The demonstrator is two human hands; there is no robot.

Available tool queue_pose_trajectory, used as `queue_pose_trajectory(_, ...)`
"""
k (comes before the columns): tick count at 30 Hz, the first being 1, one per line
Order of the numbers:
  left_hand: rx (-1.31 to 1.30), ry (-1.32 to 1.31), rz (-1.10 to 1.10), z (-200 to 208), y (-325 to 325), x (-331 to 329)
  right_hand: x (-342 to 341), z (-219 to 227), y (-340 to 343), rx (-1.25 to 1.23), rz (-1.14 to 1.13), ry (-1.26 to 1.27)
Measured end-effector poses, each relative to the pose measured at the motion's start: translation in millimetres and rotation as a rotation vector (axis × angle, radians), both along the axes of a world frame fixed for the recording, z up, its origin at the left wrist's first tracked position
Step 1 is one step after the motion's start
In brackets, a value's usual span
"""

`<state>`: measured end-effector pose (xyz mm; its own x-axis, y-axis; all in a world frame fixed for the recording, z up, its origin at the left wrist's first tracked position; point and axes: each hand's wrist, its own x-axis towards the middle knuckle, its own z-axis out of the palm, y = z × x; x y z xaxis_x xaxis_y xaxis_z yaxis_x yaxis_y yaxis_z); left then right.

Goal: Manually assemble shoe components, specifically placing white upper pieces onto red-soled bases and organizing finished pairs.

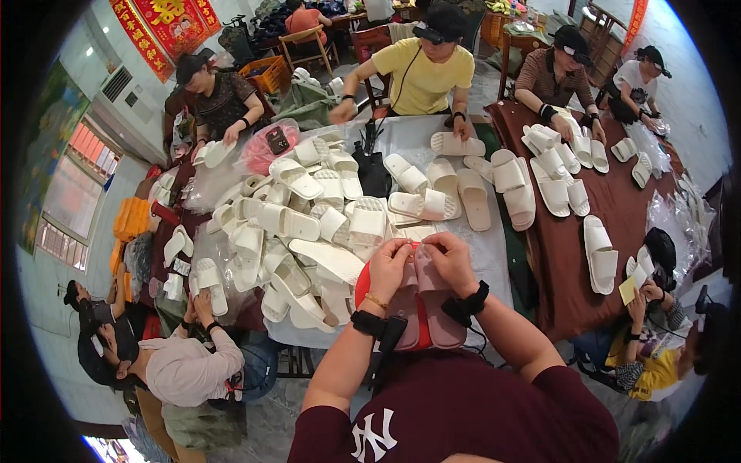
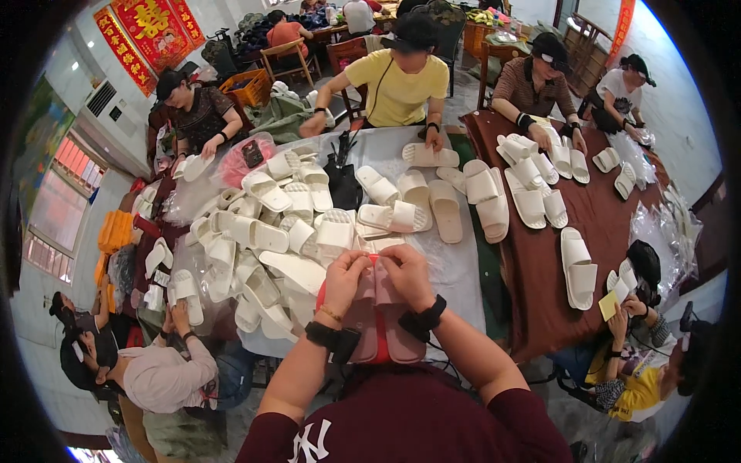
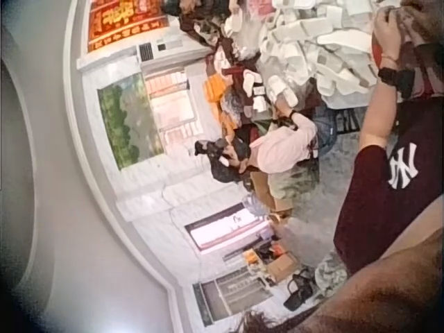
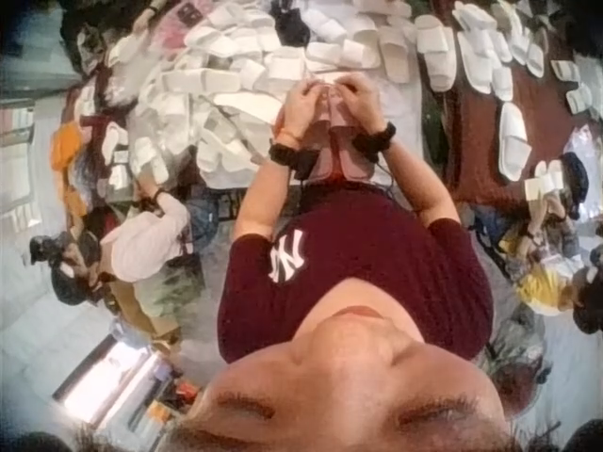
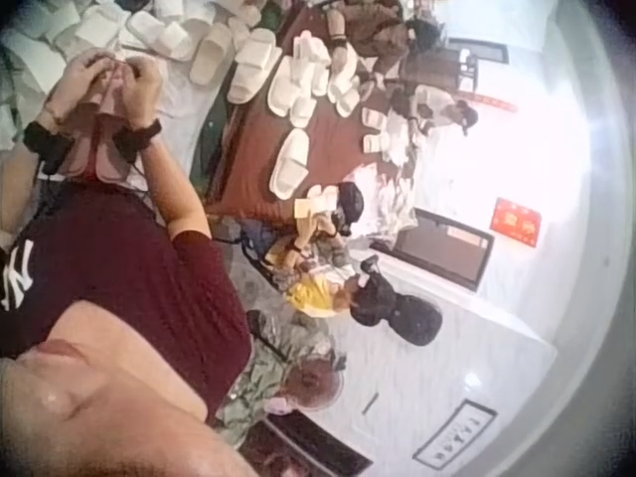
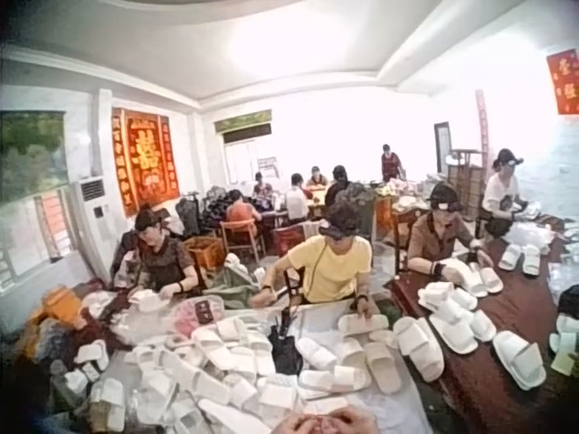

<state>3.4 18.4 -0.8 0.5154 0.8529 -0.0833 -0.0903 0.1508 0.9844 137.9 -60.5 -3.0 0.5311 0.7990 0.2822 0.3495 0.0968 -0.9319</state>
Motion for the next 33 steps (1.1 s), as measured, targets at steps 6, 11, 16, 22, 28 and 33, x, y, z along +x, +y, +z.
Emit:
queue_pose_trajectory(6,0.168,0.105,0.037,-11.3,-1.8,-3.9,-5.4,8.9,-4.2,0.016,0.009,-0.108)
queue_pose_trajectory(11,0.086,0.032,0.041,-14.3,2.2,-4.2,-4.2,7.8,-2.9,0.006,0.013,-0.146)
queue_pose_trajectory(16,0.044,-0.017,0.042,-12.5,2.0,-3.4,-3.6,4.8,-2.1,0.001,0.034,-0.18)
queue_pose_trajectory(22,0.004,-0.048,0.051,-11.6,0.7,-3.3,-4.2,3.7,-2.4,0.004,0.026,-0.182)
queue_pose_trajectory(28,-0.018,-0.004,0.028,-11.7,1.4,-3.4,-3.6,4.3,-1.5,0.011,0.029,-0.18)
queue_pose_trajectory(33,0.409,0.227,0.062,-19.9,5.2,-8.3,-6.2,-2.2,3.1,0.017,0.063,-0.116)
